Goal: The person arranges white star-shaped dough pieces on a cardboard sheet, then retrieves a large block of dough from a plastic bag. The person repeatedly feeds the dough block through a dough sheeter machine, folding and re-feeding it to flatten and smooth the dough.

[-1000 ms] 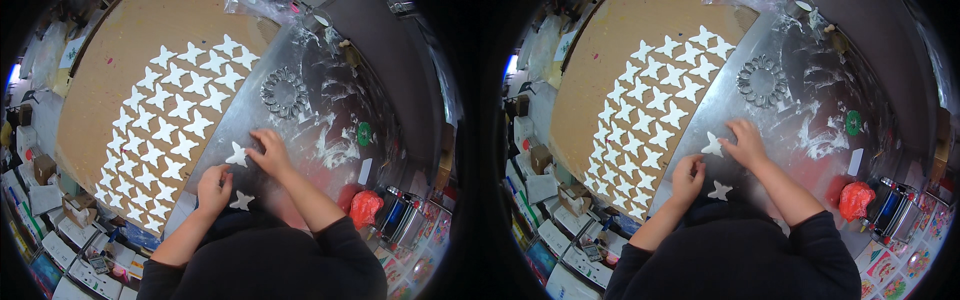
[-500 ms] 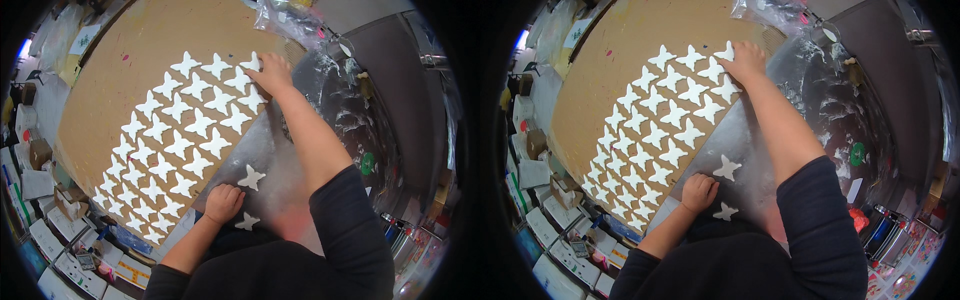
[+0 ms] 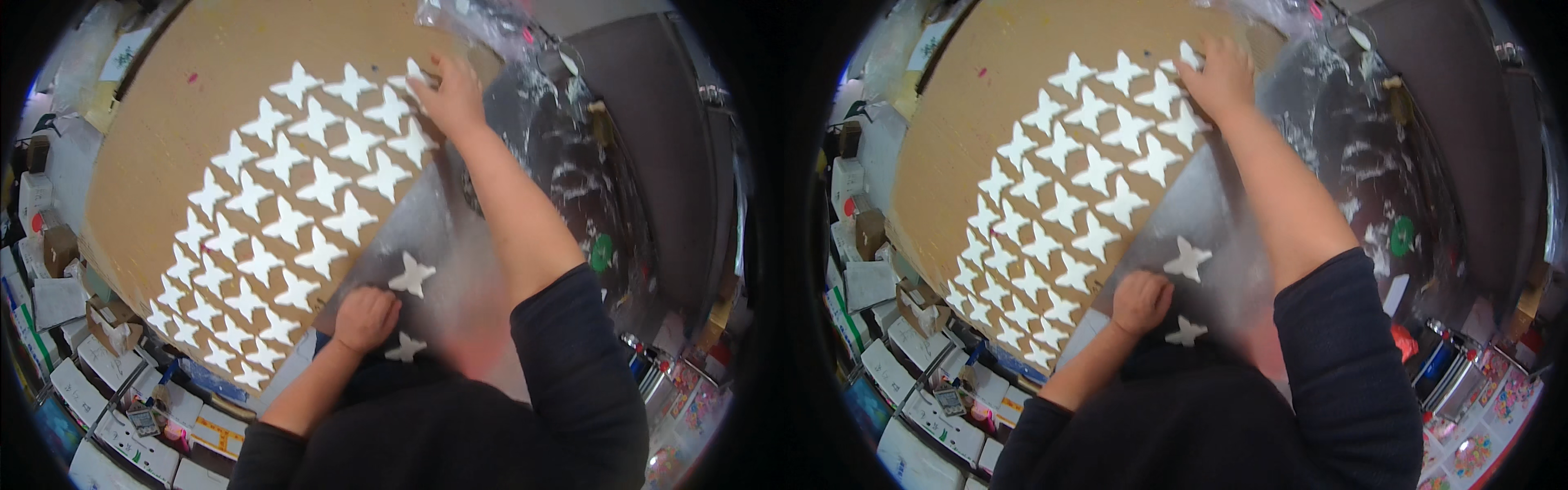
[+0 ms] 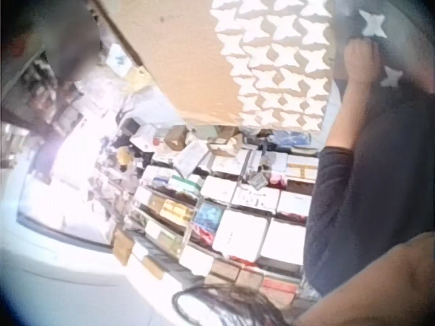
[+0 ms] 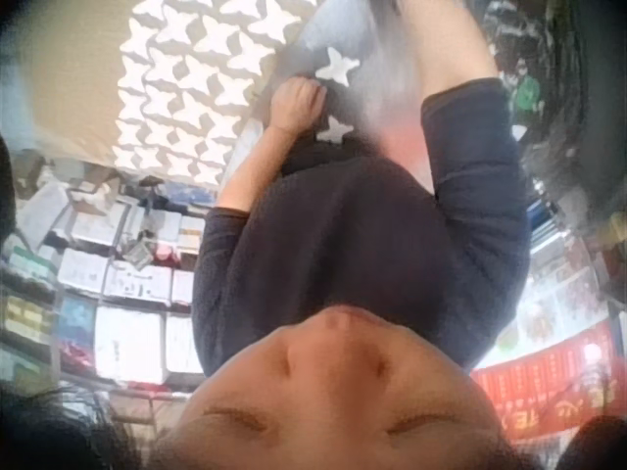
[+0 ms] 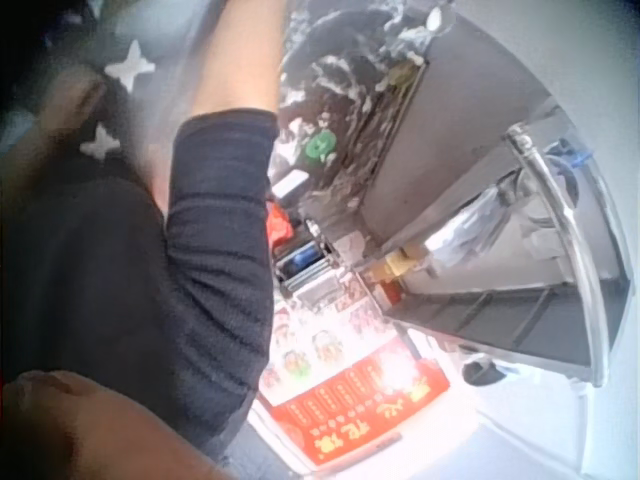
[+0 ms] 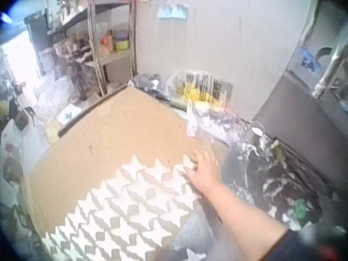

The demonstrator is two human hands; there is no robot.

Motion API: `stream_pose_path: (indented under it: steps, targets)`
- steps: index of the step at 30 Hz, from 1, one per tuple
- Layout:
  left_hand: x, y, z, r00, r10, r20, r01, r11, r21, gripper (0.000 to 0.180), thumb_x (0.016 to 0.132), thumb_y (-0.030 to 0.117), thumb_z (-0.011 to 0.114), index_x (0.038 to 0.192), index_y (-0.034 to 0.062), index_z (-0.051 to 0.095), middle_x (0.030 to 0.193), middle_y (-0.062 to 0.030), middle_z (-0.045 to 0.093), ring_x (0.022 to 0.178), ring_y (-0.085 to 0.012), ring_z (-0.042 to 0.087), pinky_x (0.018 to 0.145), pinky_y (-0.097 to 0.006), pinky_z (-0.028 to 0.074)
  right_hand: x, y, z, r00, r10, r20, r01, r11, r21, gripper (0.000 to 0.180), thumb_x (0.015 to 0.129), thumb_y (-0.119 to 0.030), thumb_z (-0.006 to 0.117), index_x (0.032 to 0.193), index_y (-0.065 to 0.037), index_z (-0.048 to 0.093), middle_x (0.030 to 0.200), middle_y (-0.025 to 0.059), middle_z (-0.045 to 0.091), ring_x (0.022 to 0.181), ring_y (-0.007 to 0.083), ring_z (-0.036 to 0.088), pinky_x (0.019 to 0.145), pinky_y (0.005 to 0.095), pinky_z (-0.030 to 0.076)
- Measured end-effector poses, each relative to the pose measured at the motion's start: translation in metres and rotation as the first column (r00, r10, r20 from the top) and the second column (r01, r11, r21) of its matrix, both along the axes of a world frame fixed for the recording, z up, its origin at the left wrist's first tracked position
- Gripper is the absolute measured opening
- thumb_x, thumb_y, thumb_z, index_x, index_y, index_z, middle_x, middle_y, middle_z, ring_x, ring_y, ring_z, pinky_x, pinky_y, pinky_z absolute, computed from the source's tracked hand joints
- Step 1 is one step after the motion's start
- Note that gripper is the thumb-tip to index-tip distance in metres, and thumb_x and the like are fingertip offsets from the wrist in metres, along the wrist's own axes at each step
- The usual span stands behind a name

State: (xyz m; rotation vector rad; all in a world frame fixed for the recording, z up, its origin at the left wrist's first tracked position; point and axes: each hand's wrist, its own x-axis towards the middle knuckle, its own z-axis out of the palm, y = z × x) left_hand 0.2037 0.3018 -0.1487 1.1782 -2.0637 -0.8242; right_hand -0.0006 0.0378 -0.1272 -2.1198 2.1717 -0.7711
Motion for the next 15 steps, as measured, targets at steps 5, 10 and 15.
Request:
stream_pose_path:
  steps: [5, 10, 15]
  targets:
    - [0.001, 0.004, -0.004, 1.000, 0.015, 0.006, -0.016, 1.000, 0.027, 0.010, 0.077, 0.010, 0.065, 0.080, 0.0081, 0.055, 0.072, -0.0079, 0.052, 0.068, -0.0281, 0.054, 0.060, -0.039, 0.044, -0.008, 0.114, 0.028, 0.895, 0.074, 0.439, -0.232, 0.919, 0.319, 0.045, 0.075, -0.028, 0.072, 0.112, -0.004, 0.061, 0.109, 0.0148, 0.060, 0.108, 0.0306, 0.053, 0.093, 0.0395, 0.039]
    - [0.002, 0.004, -0.005, 0.999, 0.032, -0.007, -0.031, 0.999, 0.019, 0.010, 0.077, 0.010, 0.065, 0.080, 0.0067, 0.056, 0.072, -0.0103, 0.053, 0.068, -0.0307, 0.053, 0.060, -0.040, 0.043, 0.017, 0.238, 0.016, 0.960, 0.190, 0.204, -0.254, 0.900, 0.355, 0.045, 0.069, -0.024, 0.078, 0.106, -0.007, 0.060, 0.116, 0.0101, 0.053, 0.109, 0.0312, 0.048, 0.094, 0.0410, 0.038]
    - [0.007, 0.023, 0.009, 0.997, -0.062, 0.036, 0.058, 0.991, 0.121, 0.016, 0.075, 0.016, 0.069, 0.082, 0.0058, 0.058, 0.076, -0.0109, 0.055, 0.072, -0.0322, 0.054, 0.062, -0.041, 0.043, 0.025, 0.273, 0.004, 0.966, 0.157, 0.205, -0.219, 0.920, 0.326, 0.050, 0.064, -0.020, 0.080, 0.107, -0.008, 0.057, 0.114, 0.0089, 0.052, 0.108, 0.0313, 0.047, 0.094, 0.0415, 0.037]
